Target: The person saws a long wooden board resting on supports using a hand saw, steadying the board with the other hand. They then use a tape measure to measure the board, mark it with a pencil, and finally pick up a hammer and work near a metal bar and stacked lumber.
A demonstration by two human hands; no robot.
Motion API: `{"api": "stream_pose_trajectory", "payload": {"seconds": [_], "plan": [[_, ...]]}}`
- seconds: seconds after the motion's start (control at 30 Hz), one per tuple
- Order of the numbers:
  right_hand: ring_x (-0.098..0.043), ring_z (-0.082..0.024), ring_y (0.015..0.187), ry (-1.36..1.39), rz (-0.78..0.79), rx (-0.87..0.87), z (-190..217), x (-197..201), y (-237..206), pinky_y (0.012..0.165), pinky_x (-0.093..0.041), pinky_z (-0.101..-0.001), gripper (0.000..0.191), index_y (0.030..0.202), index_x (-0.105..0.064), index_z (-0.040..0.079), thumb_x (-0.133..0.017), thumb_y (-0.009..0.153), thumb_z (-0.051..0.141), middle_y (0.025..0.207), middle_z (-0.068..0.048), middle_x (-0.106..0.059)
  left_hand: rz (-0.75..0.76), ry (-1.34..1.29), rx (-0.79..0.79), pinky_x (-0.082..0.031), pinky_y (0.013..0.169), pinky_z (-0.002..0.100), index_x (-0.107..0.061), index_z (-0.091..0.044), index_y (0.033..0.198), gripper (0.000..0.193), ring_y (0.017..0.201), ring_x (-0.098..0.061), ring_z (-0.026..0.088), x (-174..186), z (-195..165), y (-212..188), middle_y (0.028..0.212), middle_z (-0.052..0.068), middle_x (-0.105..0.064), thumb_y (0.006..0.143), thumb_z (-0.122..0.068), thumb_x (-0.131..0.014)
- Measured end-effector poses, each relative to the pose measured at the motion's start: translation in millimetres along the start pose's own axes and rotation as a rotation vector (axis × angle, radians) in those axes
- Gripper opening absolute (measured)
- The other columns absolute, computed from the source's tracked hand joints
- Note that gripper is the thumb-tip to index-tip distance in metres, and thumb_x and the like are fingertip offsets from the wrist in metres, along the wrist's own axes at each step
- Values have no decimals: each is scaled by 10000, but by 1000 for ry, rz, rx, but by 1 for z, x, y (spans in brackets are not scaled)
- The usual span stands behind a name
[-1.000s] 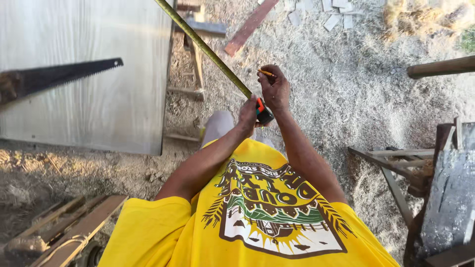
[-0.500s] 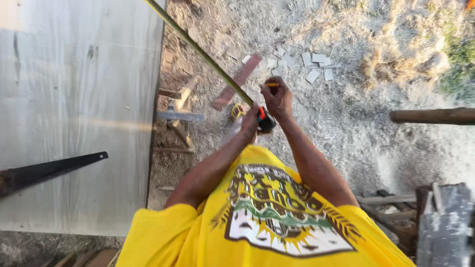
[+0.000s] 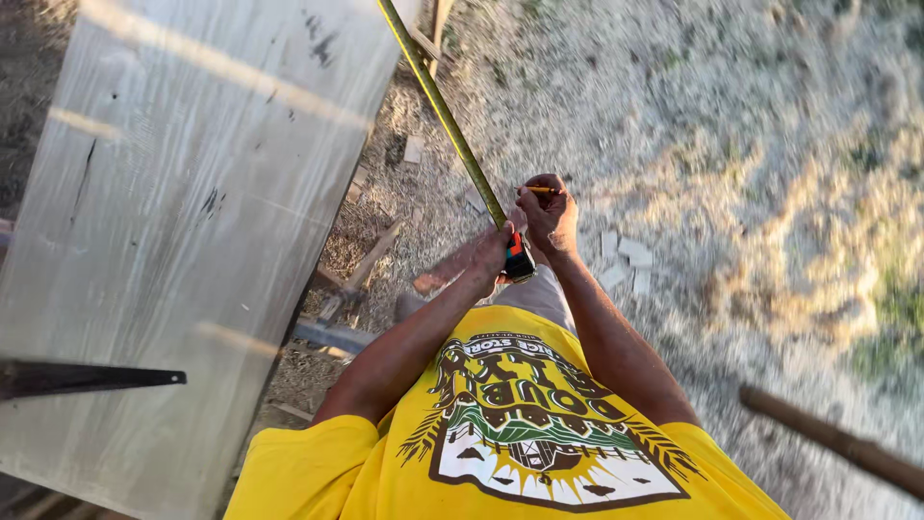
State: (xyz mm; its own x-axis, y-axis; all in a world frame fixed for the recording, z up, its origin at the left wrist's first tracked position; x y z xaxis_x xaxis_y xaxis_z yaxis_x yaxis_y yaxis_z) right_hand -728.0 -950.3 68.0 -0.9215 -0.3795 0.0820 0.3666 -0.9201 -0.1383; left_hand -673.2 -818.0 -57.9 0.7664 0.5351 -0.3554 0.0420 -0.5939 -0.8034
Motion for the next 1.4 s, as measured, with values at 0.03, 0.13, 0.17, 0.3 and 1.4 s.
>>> {"api": "stream_pose_trajectory", "payload": {"seconds": [0.03, 0.13, 0.17, 0.3, 1.4], "plan": [[-708, -108, 839, 10, 42, 0, -4, -1, 29, 748, -580, -264, 106, 1036, -622, 8, -648, 990, 100, 956, -62, -754, -29, 4, -1, -607, 640, 459, -627, -178, 1007, 410, 733, -677, 199, -5, -17, 18, 855, 30, -653, 1013, -556, -470], [-706, -114, 837, 134, 137, 30, -5, 2, 126, 755, -598, -282, 153, 1058, -609, 11, -693, 975, 109, 933, -52, -706, -124, -4, -79, -586, 606, 474, -630, -164, 983, 423, 683, -680, 214, -19, -87, 76, 827, 38, -659, 1000, -560, -483], [-710, -117, 833, 45, 174, 25, -5, 9, 154, 749, -593, -282, 160, 1059, -620, 13, -698, 970, 120, 918, -58, -714, -144, -25, -108, -577, 589, 484, -624, -156, 969, 427, 662, -680, 222, -35, -104, 95, 813, 41, -656, 994, -562, -494], [-723, -123, 843, -173, 344, 95, 28, 19, 265, 745, -584, -285, 184, 1073, -646, 24, -704, 967, 162, 911, -63, -734, -148, -227, -192, -591, 597, 499, -628, -121, 948, 441, 649, -669, 226, -87, -189, 158, 796, 55, -641, 1022, -546, -533], [-687, -108, 811, -186, 972, 5, 94, -123, 963, 644, -565, -283, 162, 1086, -607, 42, -675, 992, 156, 899, -53, -707, -600, -446, -135, -631, 568, 524, -651, -67, 1034, 520, 710, -723, 319, -124, -734, 550, 850, 143, -674, 953, -575, -573]]}}
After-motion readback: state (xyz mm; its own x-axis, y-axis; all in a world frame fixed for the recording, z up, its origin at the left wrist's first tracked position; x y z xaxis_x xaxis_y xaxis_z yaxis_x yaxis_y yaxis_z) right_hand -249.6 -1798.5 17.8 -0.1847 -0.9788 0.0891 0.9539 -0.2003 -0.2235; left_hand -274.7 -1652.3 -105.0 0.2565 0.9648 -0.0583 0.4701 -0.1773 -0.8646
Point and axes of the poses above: each hand's wrist, its own y-axis towards the middle knuckle, its own x-axis out of the back of the hand, z = x × y, the point moved 9 cm from there along y, towards the middle knuckle
